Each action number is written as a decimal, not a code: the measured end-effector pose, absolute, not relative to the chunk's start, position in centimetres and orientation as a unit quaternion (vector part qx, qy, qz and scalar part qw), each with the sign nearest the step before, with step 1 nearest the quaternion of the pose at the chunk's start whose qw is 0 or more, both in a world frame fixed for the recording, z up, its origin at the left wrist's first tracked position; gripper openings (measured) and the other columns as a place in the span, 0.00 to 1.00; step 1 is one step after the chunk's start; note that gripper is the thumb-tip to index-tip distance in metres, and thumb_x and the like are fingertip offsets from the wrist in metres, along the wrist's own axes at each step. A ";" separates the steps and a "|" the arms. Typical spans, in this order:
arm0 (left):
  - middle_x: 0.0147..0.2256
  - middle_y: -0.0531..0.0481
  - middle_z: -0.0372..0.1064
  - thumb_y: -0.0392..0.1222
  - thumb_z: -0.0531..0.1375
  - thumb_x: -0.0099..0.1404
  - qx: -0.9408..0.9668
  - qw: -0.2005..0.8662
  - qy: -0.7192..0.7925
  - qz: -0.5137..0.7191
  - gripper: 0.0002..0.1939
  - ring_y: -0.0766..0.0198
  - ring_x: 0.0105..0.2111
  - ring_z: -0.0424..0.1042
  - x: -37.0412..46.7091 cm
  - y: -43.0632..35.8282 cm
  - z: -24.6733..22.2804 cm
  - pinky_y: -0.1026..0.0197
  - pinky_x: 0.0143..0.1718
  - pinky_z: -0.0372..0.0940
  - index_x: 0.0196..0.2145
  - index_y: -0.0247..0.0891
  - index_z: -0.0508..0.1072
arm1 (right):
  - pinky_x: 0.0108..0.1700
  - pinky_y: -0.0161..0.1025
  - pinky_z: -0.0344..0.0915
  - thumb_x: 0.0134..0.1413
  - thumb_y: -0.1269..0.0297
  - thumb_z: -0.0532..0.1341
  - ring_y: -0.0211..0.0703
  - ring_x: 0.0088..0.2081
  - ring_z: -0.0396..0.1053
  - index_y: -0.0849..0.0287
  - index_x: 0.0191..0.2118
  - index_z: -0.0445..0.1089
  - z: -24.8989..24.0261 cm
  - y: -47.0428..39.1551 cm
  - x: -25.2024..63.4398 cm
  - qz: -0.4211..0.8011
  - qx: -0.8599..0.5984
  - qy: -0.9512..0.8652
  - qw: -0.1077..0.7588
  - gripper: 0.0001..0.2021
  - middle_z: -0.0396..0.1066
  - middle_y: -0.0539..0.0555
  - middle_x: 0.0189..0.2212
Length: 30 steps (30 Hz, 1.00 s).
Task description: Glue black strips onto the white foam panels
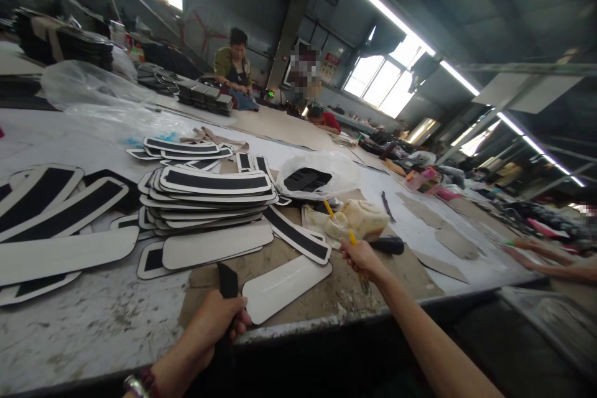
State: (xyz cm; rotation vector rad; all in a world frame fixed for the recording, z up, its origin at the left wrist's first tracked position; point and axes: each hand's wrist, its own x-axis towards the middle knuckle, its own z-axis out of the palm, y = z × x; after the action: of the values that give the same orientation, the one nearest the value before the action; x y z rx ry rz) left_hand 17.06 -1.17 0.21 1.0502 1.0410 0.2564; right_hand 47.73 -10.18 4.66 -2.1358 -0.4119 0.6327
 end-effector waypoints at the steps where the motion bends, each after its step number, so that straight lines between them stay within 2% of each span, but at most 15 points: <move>1: 0.10 0.49 0.61 0.44 0.57 0.50 0.479 0.729 0.475 0.118 0.16 0.70 0.12 0.57 16.4 -1.0 0.3 0.67 0.16 0.49 0.12 0.32 0.67 | 0.12 0.26 0.43 0.49 0.56 0.59 0.28 0.10 0.50 0.62 0.20 0.62 5.0 -10.5 47.3 0.236 -0.850 -0.175 0.438 0.15 0.57 0.45 0.10; 5: 0.10 0.52 0.59 0.50 0.58 0.50 0.483 0.713 0.491 0.129 0.19 0.71 0.12 0.56 12.3 -0.3 0.6 0.67 0.17 0.49 0.12 0.33 0.67 | 0.17 0.28 0.51 0.48 0.48 0.59 0.30 0.15 0.54 0.61 0.24 0.64 6.9 -11.6 43.5 0.186 -0.805 -0.229 0.515 0.18 0.58 0.45 0.14; 7: 0.10 0.52 0.60 0.53 0.59 0.49 0.484 0.706 0.499 0.137 0.20 0.70 0.13 0.57 10.2 -0.2 0.7 0.67 0.17 0.49 0.12 0.33 0.68 | 0.18 0.28 0.51 0.49 0.46 0.58 0.30 0.17 0.54 0.60 0.25 0.63 7.7 -11.5 40.2 0.175 -0.732 -0.255 0.607 0.19 0.55 0.43 0.14; 9: 0.11 0.51 0.61 0.54 0.59 0.49 0.484 0.701 0.504 0.141 0.21 0.70 0.14 0.57 8.8 -0.4 0.8 0.67 0.18 0.49 0.13 0.33 0.68 | 0.18 0.28 0.49 0.50 0.47 0.58 0.29 0.16 0.51 0.60 0.23 0.63 8.1 -10.7 36.2 0.209 -0.638 -0.253 0.696 0.20 0.49 0.42 0.13; 12: 0.11 0.52 0.61 0.54 0.58 0.50 0.483 0.698 0.510 0.141 0.20 0.70 0.13 0.56 8.0 -0.6 0.8 0.66 0.18 0.49 0.14 0.33 0.68 | 0.19 0.28 0.49 0.53 0.48 0.57 0.29 0.17 0.52 0.60 0.22 0.62 7.5 -8.3 29.7 0.288 -0.539 -0.246 0.752 0.20 0.48 0.42 0.14; 16: 0.11 0.50 0.62 0.55 0.57 0.49 0.489 0.693 0.511 0.140 0.21 0.68 0.14 0.58 7.8 -0.6 0.4 0.66 0.18 0.51 0.13 0.34 0.69 | 0.20 0.29 0.50 0.54 0.46 0.54 0.29 0.17 0.50 0.60 0.22 0.59 4.9 -4.6 23.3 0.381 -0.469 -0.207 0.770 0.21 0.47 0.41 0.15; 19: 0.10 0.49 0.62 0.55 0.57 0.48 0.491 0.684 0.524 0.133 0.21 0.69 0.12 0.57 7.4 -0.4 0.1 0.65 0.18 0.49 0.12 0.33 0.69 | 0.18 0.28 0.48 0.55 0.46 0.53 0.29 0.16 0.50 0.59 0.22 0.58 2.9 -3.1 21.8 0.387 -0.469 -0.191 0.771 0.21 0.47 0.41 0.14; 24: 0.11 0.51 0.62 0.53 0.57 0.50 0.483 0.683 0.530 0.143 0.19 0.69 0.13 0.57 6.4 -0.1 0.5 0.65 0.19 0.50 0.13 0.34 0.68 | 0.18 0.29 0.49 0.55 0.46 0.52 0.29 0.15 0.49 0.59 0.22 0.57 1.6 -3.2 25.1 0.304 -0.531 -0.196 0.766 0.21 0.50 0.41 0.12; 30: 0.10 0.51 0.62 0.54 0.59 0.46 0.482 0.666 0.551 0.143 0.19 0.69 0.12 0.56 5.1 1.1 0.3 0.66 0.19 0.49 0.12 0.34 0.68 | 0.18 0.29 0.47 0.56 0.45 0.50 0.30 0.14 0.49 0.58 0.22 0.56 1.6 -4.3 30.7 0.193 -0.607 -0.221 0.738 0.22 0.50 0.41 0.11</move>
State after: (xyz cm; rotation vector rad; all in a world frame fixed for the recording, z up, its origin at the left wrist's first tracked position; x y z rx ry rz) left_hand 5.07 1.06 0.25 1.0887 1.2429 0.3228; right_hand 30.70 -4.32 1.63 -1.3323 -0.4855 0.4247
